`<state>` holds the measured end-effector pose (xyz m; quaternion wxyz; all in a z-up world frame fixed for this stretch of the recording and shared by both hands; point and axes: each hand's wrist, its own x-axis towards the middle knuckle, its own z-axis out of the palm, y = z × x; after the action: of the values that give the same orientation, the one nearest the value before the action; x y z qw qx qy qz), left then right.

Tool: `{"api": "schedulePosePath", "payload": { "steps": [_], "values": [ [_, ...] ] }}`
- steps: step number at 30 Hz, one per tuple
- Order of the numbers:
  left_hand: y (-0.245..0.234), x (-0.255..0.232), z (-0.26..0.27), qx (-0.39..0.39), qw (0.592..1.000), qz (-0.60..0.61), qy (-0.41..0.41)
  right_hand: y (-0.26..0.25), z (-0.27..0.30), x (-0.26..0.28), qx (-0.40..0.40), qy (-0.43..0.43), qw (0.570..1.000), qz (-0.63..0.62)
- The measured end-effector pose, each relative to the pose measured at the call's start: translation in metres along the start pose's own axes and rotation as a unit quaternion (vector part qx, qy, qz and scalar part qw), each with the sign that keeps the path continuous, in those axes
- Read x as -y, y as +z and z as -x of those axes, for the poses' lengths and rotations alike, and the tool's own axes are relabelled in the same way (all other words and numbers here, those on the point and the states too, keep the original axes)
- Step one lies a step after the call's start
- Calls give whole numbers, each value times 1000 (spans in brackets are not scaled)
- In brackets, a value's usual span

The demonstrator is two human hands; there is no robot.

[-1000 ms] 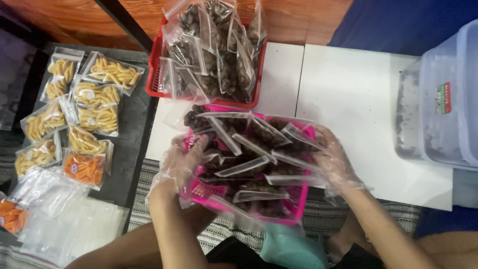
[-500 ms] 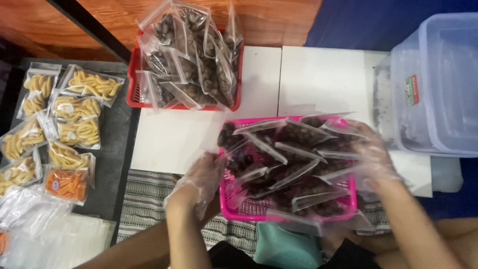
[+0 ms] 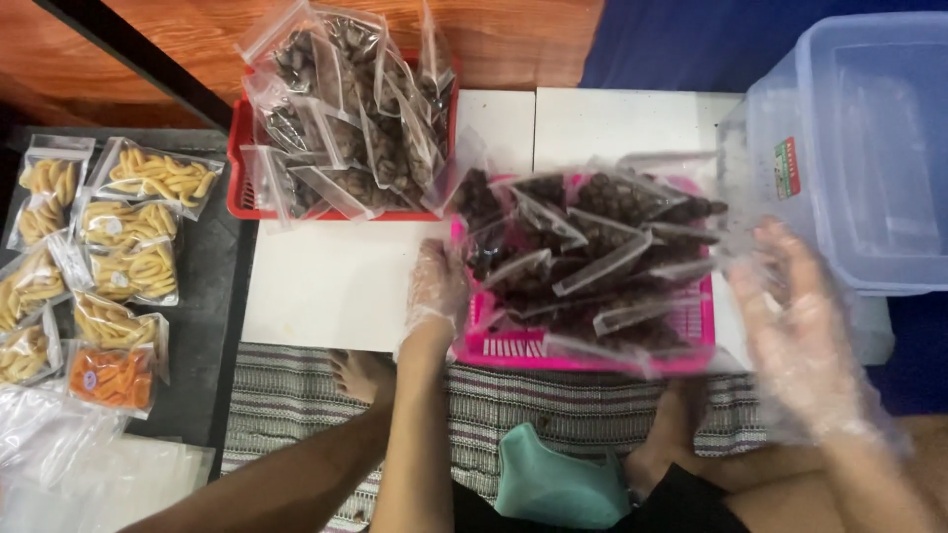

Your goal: The person organizes small plastic bags containing round brown snacks by moving them between plastic baskets by hand.

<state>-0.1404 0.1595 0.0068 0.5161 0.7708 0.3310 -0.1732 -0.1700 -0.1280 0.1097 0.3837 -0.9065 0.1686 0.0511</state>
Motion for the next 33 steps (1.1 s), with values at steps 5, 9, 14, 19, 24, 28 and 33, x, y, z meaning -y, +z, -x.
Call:
{"api": "schedulePosePath", "payload": {
  "steps": [5,9,14,19,24,28,33],
  "values": [
    [21,20,-37,-75,983,-31,164,10,-8,5,68,-183,952,234],
    [0,-71,28,8,985,-169,31,23,-58,-35,-3,-373,880,294],
    [-10,-129,34,-35,920,-350,175,15,-81,-19,35,-370,860,350],
    [-2,-148,-30,-190,680,-669,234,19,-92,-15,-8,-375,836,401],
    [-17,-168,-59,-62,721,-651,232,24,-107,-15,-19,-373,829,416],
    [-25,-183,-63,-26,774,-585,239,33,-112,-8,-43,-388,826,407],
    [-45,-182,-161,-90,785,-279,546,37,-117,9,-39,-351,837,417]
  ]
}}
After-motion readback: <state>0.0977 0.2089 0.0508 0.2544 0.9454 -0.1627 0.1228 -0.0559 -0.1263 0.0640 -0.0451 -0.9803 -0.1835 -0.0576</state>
